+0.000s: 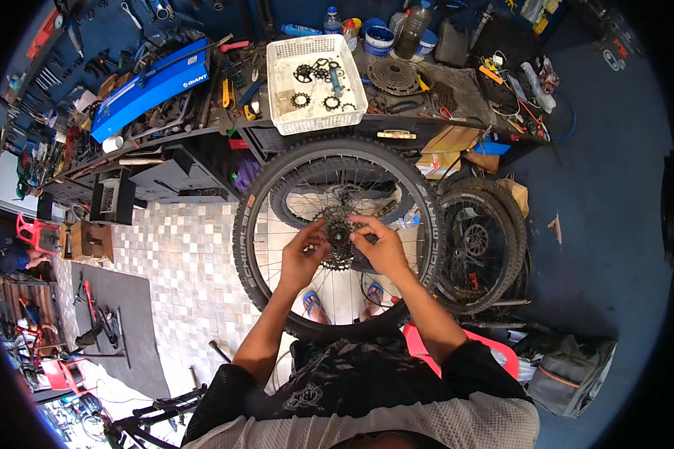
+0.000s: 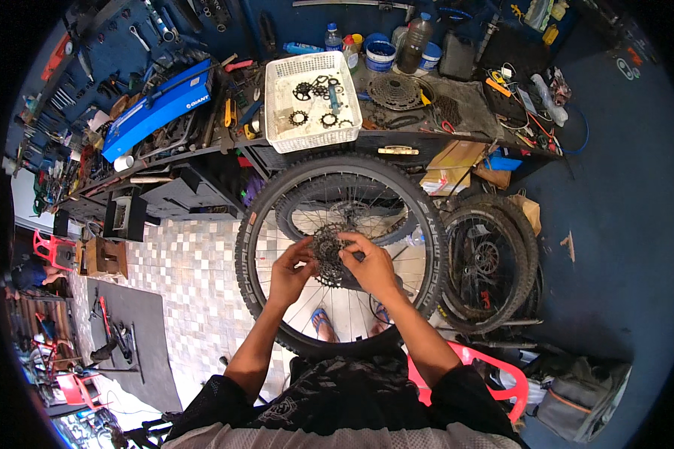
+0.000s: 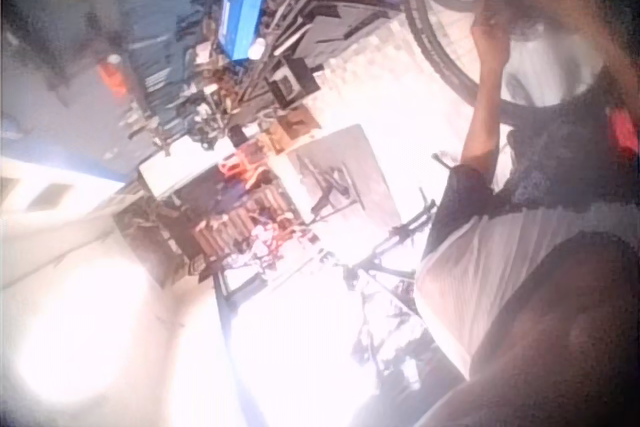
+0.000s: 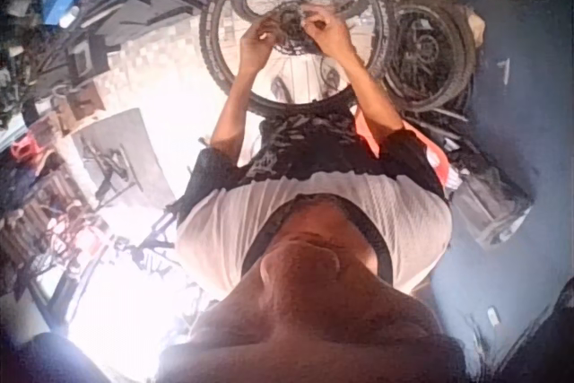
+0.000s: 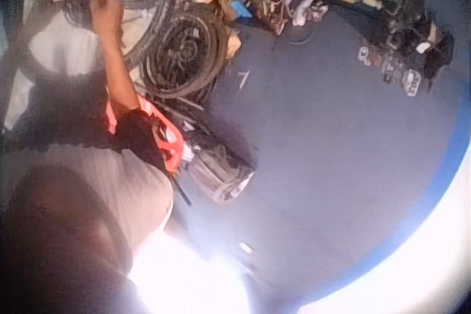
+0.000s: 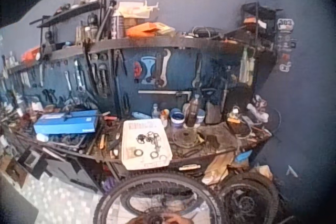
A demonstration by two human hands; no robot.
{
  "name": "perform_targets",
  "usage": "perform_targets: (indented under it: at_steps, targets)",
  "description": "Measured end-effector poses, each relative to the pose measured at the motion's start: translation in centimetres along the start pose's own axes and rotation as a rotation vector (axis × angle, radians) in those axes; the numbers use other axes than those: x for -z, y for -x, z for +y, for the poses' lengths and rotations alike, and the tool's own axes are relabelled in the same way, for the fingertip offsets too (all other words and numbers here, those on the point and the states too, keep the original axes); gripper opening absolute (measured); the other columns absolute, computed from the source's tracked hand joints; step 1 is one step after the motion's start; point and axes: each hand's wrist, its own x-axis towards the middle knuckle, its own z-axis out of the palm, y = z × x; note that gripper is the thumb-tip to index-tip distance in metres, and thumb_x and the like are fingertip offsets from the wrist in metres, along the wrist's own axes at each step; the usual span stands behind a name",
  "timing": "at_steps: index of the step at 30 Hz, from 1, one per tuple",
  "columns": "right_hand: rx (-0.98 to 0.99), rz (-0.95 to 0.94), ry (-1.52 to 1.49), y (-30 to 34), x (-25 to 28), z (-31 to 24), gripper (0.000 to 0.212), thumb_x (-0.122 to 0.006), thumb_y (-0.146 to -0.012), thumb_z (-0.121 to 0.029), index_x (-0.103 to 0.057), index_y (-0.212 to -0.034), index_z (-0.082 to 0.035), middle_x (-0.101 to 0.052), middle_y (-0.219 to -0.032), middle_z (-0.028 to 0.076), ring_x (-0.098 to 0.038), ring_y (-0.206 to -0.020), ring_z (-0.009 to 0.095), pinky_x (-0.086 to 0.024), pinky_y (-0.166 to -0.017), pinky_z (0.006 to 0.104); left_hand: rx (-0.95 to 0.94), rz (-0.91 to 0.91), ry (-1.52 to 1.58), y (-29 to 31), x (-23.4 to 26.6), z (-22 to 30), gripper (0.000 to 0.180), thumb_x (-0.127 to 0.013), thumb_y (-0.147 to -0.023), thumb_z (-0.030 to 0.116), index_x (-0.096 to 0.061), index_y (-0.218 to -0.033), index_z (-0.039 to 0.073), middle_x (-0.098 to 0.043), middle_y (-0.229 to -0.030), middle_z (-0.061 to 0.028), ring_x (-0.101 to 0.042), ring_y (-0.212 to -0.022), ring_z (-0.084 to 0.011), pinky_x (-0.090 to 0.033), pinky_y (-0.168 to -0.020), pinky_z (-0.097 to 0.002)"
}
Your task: The person assembles a bicycle cassette by placing individual sprockets and spacers onto a bicycle wheel hub. They repeatedly pick up parts from a white basket, wipe them with a cloth, and stack them in order on the hub.
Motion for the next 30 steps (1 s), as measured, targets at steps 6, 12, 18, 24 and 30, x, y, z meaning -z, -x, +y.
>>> perform_targets:
  at_steps: [6,12,18,24,30]
  targets:
    - [-0.156,-0.101,0.148,1.4,-2.5,6.1,0.047,-0.076,-0.089,-0.023,-0.063,-0.134,-0.021,-0.078,-0.101,0.006,-0.073,-0.086,0.028,-0.055,-0.079,0.039,-0.123,-0.034,-0.477,1.4,-0.6,-6.7,0.074,-0.084,-0.078,-0.001,-0.053,-0.145,0.002,-0.065,-0.104,-0.014,-0.068,-0.088,-0.0226,-0.062,-0.069,-0.0326]
    - [-0.173,-0.236,0.312,0.3,-3.4,8.6,0.061,-0.076,-0.087,-0.021,-0.053,-0.144,-0.019,-0.076,-0.107,0.002,-0.073,-0.093,0.029,-0.056,-0.081,0.0434,-0.054,-0.002,-0.542,-0.5,-0.7,-10.7,0.074,-0.085,-0.076,0.0,-0.055,-0.143,0.004,-0.065,-0.099,-0.0127,-0.068,-0.084,-0.0218,-0.06,-0.071,-0.0344]
    - [-0.166,-0.233,0.417,-1.7,-4.3,10.1,0.057,-0.073,-0.087,-0.017,-0.055,-0.141,-0.019,-0.075,-0.107,0.003,-0.071,-0.102,0.03,-0.056,-0.088,0.0446,-0.06,0.001,-0.568,-2.0,-1.1,-12.0,0.07,-0.081,-0.077,-0.003,-0.052,-0.141,0.003,-0.065,-0.106,-0.0169,-0.068,-0.092,-0.0294,-0.057,-0.082,-0.0415]
    - [-0.144,-0.236,0.469,-2.4,-4.7,10.5,0.057,-0.073,-0.087,-0.017,-0.055,-0.141,-0.019,-0.071,-0.111,0.002,-0.069,-0.106,0.029,-0.055,-0.09,0.0431,-0.026,0.055,-0.547,-2.5,-1.5,-13.0,0.076,-0.086,-0.072,-0.001,-0.052,-0.139,0.003,-0.063,-0.101,-0.015,-0.066,-0.084,-0.0274,-0.057,-0.077,-0.0395]
    - [-0.166,-0.244,0.471,-2.3,-4.4,9.8,0.057,-0.074,-0.086,-0.015,-0.056,-0.14,-0.021,-0.069,-0.112,0.002,-0.07,-0.106,0.028,-0.056,-0.09,0.0423,0.016,0.02,-0.577,-2.5,-1.3,-13.4,0.074,-0.086,-0.073,0.001,-0.05,-0.138,0.004,-0.06,-0.104,-0.0157,-0.064,-0.084,-0.0283,-0.057,-0.077,-0.0397]
